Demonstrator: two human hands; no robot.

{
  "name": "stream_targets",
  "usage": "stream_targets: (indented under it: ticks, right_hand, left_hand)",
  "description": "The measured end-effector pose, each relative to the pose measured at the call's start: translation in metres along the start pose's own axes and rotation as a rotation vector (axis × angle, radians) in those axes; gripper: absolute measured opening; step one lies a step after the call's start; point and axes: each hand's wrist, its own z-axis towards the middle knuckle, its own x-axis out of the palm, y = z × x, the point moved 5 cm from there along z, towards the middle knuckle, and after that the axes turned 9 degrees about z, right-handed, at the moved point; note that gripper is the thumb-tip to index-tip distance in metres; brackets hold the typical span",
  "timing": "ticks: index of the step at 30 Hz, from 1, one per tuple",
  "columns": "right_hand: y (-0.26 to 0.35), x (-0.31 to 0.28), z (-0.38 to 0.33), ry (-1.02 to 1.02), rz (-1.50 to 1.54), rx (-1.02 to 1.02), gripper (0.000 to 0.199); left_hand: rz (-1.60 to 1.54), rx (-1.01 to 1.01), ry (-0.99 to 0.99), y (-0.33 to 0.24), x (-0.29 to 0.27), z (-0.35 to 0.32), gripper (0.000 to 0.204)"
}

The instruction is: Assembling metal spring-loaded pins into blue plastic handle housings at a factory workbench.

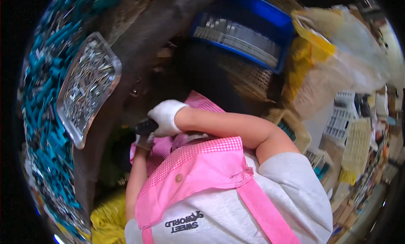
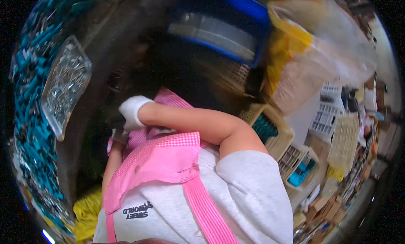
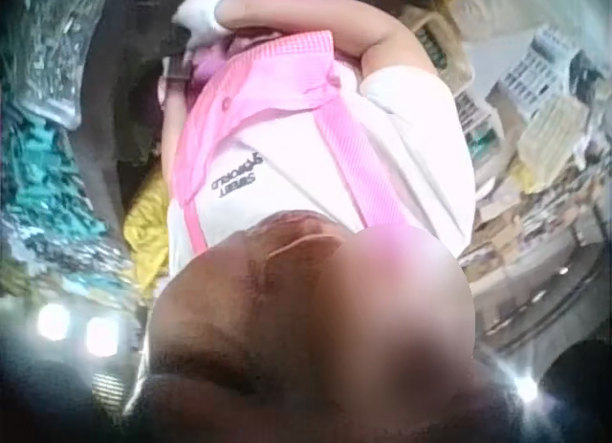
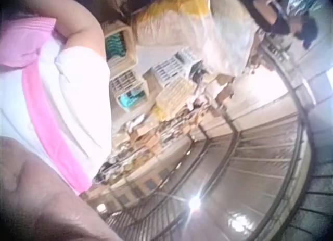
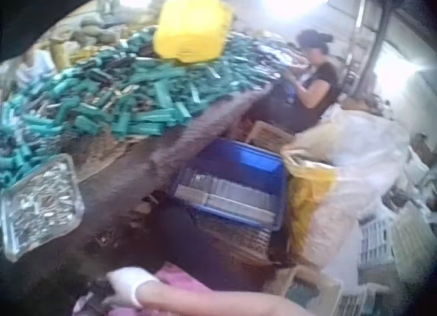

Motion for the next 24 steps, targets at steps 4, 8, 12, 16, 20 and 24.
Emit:
stream_targets:
  ticks: [4, 8, 12, 16, 20, 24]
  right_hand:
    - [0.006, -0.063, -0.107, -0.668, -0.257, -0.163, 0.054]
    - [-0.067, -0.078, -0.256, -1.091, -0.372, -0.054, 0.057]
    - [-0.227, 0.05, -0.435, -1.138, 1.034, 0.682, 0.045]
    - [-0.279, 0.267, -0.522, -1.342, 1.714, 0.832, 0.027]
    - [-0.295, 0.437, -0.516, -1.489, 2.307, 0.907, 0.023]
    - [-0.32, 0.509, -0.473, -1.394, 2.586, 0.957, 0.026]
  left_hand:
    - [-0.236, -0.283, 0.195, -0.06, -0.032, 0.109, 0.047]
    - [-0.234, 0.113, 0.48, -0.21, -0.041, 0.196, 0.058]
    - [0.064, 0.578, 0.352, -0.257, -0.003, 0.233, 0.042]
    - [0.451, 0.621, 0.588, -0.235, 0.055, 0.248, 0.037]
    - [0.451, 0.485, 0.532, -0.237, 0.055, 0.25, 0.04]
    - [0.441, 0.391, 0.443, -0.206, 0.05, 0.244, 0.036]
